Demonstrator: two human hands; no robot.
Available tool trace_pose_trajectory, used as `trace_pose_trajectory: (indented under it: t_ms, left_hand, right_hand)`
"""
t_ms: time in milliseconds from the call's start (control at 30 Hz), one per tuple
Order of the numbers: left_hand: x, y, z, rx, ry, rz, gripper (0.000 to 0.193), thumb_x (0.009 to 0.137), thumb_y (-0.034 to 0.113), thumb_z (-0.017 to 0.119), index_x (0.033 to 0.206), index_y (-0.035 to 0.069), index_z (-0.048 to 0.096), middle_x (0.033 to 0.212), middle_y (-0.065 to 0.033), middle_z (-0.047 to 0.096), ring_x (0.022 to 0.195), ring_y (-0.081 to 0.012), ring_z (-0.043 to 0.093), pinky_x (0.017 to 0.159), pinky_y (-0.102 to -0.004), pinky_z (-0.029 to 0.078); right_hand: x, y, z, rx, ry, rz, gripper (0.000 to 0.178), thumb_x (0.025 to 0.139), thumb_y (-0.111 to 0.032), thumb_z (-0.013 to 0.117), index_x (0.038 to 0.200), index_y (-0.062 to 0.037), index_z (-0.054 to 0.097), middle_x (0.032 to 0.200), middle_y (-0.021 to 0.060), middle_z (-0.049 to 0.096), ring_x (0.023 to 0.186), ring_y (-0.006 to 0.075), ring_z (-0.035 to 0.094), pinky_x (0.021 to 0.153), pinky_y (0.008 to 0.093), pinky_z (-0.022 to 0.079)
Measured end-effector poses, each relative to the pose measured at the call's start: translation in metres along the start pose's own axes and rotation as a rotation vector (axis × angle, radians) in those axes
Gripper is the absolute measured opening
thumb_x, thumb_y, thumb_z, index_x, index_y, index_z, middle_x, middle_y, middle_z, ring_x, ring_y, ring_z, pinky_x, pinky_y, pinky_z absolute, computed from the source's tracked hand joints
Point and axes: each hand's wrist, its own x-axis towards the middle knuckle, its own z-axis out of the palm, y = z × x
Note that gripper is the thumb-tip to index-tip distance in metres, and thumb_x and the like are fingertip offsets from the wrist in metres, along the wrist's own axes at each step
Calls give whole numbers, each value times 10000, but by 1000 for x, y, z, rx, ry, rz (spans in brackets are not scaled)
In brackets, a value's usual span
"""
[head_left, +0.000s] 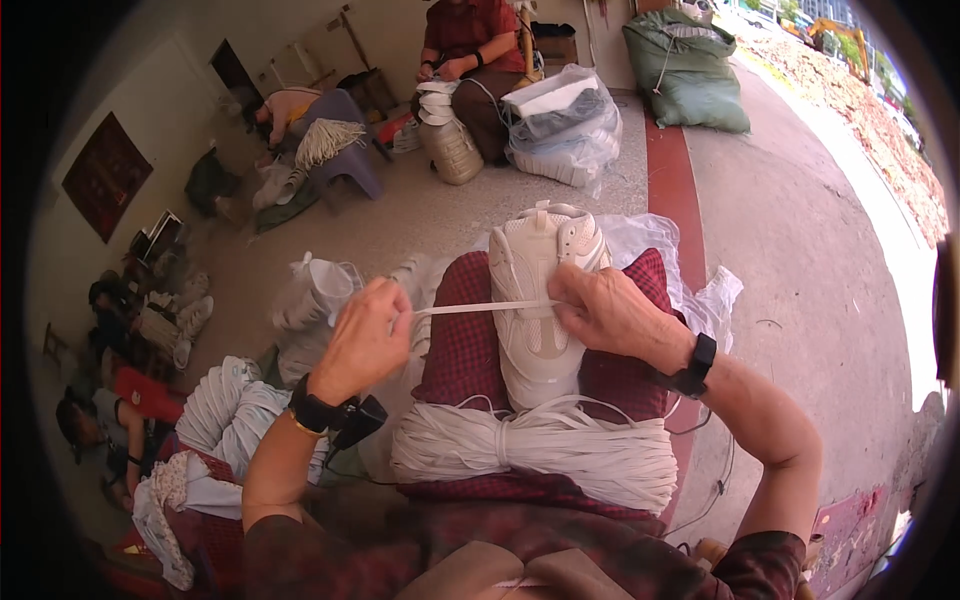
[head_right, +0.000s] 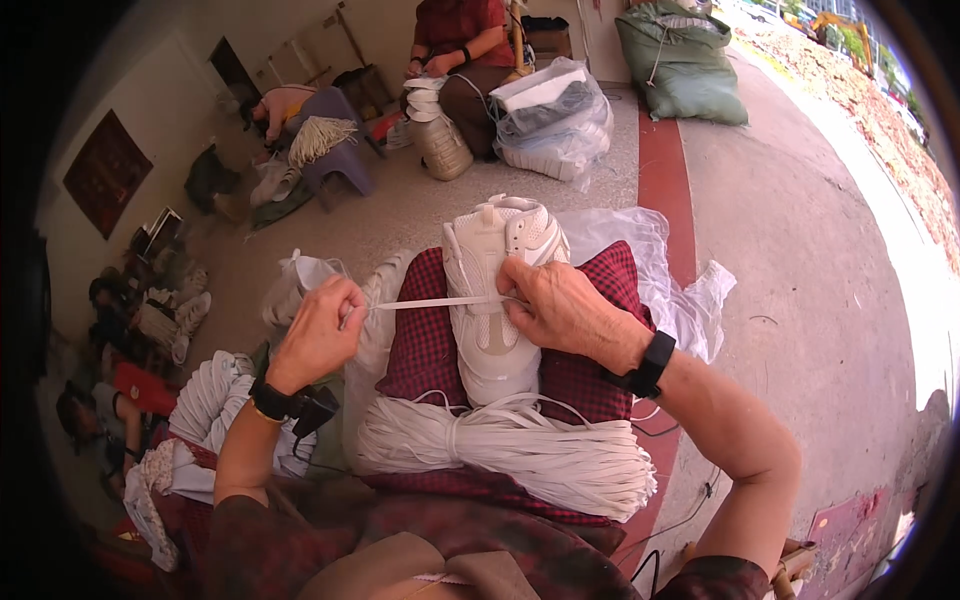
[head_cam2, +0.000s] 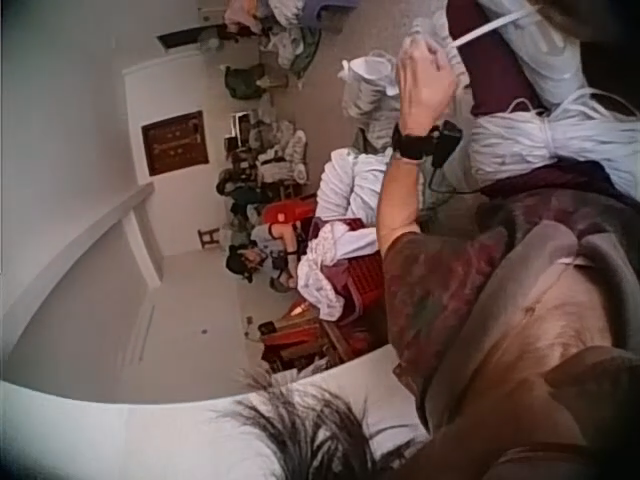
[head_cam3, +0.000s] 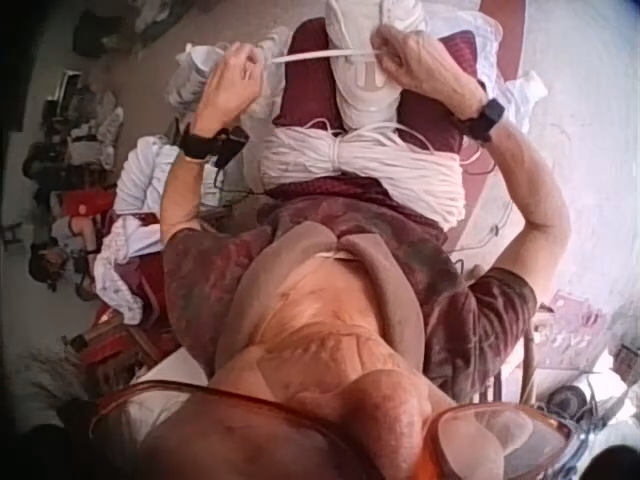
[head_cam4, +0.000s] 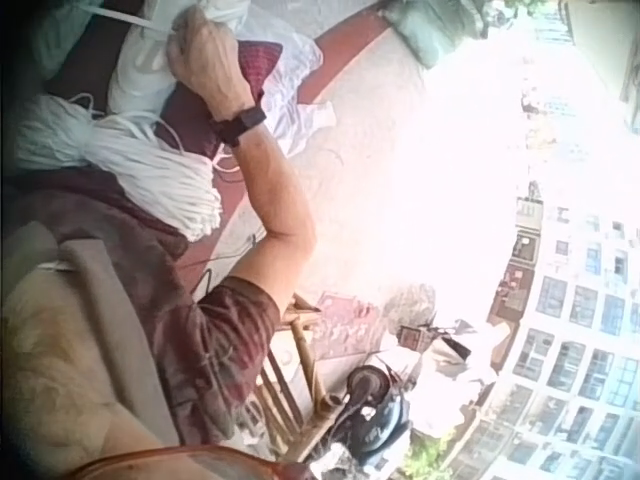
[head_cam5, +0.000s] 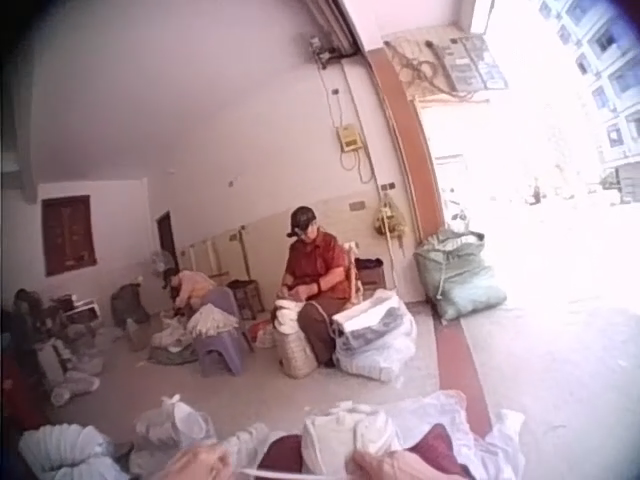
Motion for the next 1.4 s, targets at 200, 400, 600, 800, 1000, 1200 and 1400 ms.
trace_pose_trajectory:
  t_ms: [200, 400, 600, 800, 1000, 1200, 1400]
  left_hand:
    - [-136, -212, -238, 959, 78, -948, 167, 777, 87, 637, 914, -9, 635, 1033, -263, 639, 982, -439, 620, 759, -503, 505]
    - [-192, -267, -347, 1201, 419, -939, 184, 816, 165, 657, 928, 18, 666, 940, -226, 670, 880, -387, 645, 709, -491, 517]
    - [-15, -119, -108, 82, 353, -266, 230, 857, 54, 639, 1070, 19, 559, 794, -101, 629, 745, -209, 629, 716, -345, 499]
    - [24, 56, 66, -635, -87, -47, 348, 825, 9, 703, 1088, 5, 475, 1007, -86, 564, 837, -171, 636, 794, -298, 554]
    - [19, 36, 66, -97, -2, 350, 183, 857, 50, 664, 1012, 37, 567, 831, -133, 565, 724, -323, 623, 574, -388, 490]
    - [-23, -48, 22, 122, 75, 225, 120, 852, 10, 616, 962, 48, 644, 852, -131, 638, 748, -350, 646, 620, -402, 517]
    - [-104, -116, -93, 321, 239, -70, 106, 901, -8, 563, 994, -18, 612, 914, -183, 643, 840, -389, 631, 727, -401, 507]
  right_hand:
    - [-5, 4, 3, 15, 105, -43, 173, 791, -66, 574, 950, -14, 532, 695, 183, 637, 687, 400, 647, 634, 470, 517]
    - [-5, -1, 4, 42, 91, 4, 212, 776, -62, 569, 975, -9, 519, 716, 194, 639, 723, 408, 649, 650, 480, 515]
    - [-23, -6, -6, 46, 53, 135, 253, 815, -87, 592, 1028, -3, 484, 695, 198, 624, 696, 416, 634, 621, 495, 482]
    - [-44, 6, -10, -208, 73, 56, 185, 926, -175, 571, 1022, -38, 494, 697, 177, 617, 669, 394, 628, 575, 488, 466]
    - [-52, 15, -12, -232, 107, -56, 114, 901, -146, 570, 921, -42, 525, 732, 131, 609, 645, 357, 623, 547, 448, 472]
    - [-97, 33, -49, -270, 172, -6, 79, 873, -87, 572, 835, -35, 527, 729, 128, 593, 631, 347, 611, 541, 438, 456]
    - [-209, 53, -141, -543, 339, 375, 52, 878, -33, 558, 847, 9, 563, 659, 182, 533, 551, 332, 544, 531, 396, 419]
